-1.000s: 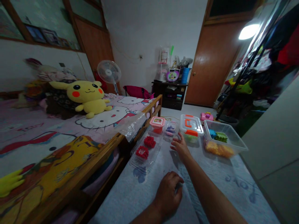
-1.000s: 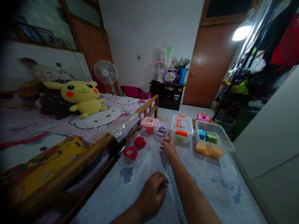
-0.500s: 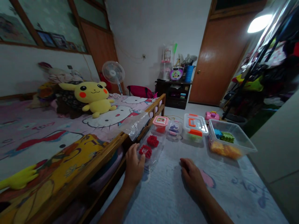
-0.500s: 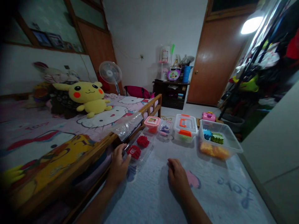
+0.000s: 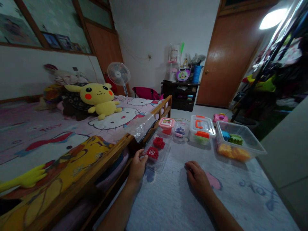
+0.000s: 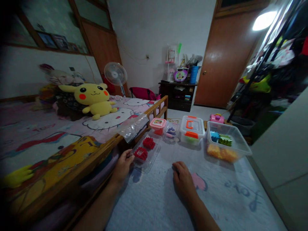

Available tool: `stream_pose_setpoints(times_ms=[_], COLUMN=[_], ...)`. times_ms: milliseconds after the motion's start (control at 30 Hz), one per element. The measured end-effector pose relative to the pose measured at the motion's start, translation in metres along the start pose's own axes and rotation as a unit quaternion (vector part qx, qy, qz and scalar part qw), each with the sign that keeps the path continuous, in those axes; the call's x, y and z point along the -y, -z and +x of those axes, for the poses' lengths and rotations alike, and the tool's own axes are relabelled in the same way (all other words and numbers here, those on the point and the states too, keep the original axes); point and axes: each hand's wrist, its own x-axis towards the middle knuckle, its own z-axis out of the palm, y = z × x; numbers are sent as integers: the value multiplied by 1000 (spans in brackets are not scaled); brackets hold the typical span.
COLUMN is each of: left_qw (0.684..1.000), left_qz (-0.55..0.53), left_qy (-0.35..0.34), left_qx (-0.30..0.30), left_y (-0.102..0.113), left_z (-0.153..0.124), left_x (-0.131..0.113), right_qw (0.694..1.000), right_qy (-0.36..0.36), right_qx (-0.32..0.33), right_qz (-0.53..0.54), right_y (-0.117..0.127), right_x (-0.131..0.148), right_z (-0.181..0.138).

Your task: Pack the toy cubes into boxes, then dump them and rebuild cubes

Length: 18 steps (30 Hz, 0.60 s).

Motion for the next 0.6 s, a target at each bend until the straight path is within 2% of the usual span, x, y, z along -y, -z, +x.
stream_pose_setpoints(times_ms=[100, 333, 400, 500, 600], left_qw=[1000, 998, 999, 998, 995], left_qz=[-14, -6, 4, 22, 43], left_qy=[8, 7, 21, 45, 57], left_qx=[1, -60, -36, 31, 72], left_y=[-1, 9, 12, 12, 11], left_z=[0, -16, -25, -38, -45], left_x=[0, -1, -1, -4, -7], right_qw=[1000, 1000, 1000, 1000, 1000], right_qy=[3, 11, 14, 11, -1], right_qx=[-11, -3, -3, -4, 18], right_qz=[2, 3, 2, -6, -18], right_y=[-1, -1, -1, -1, 0], right_x=[-1, 0, 1, 1, 2], right_z=[0, 1, 0, 0, 4])
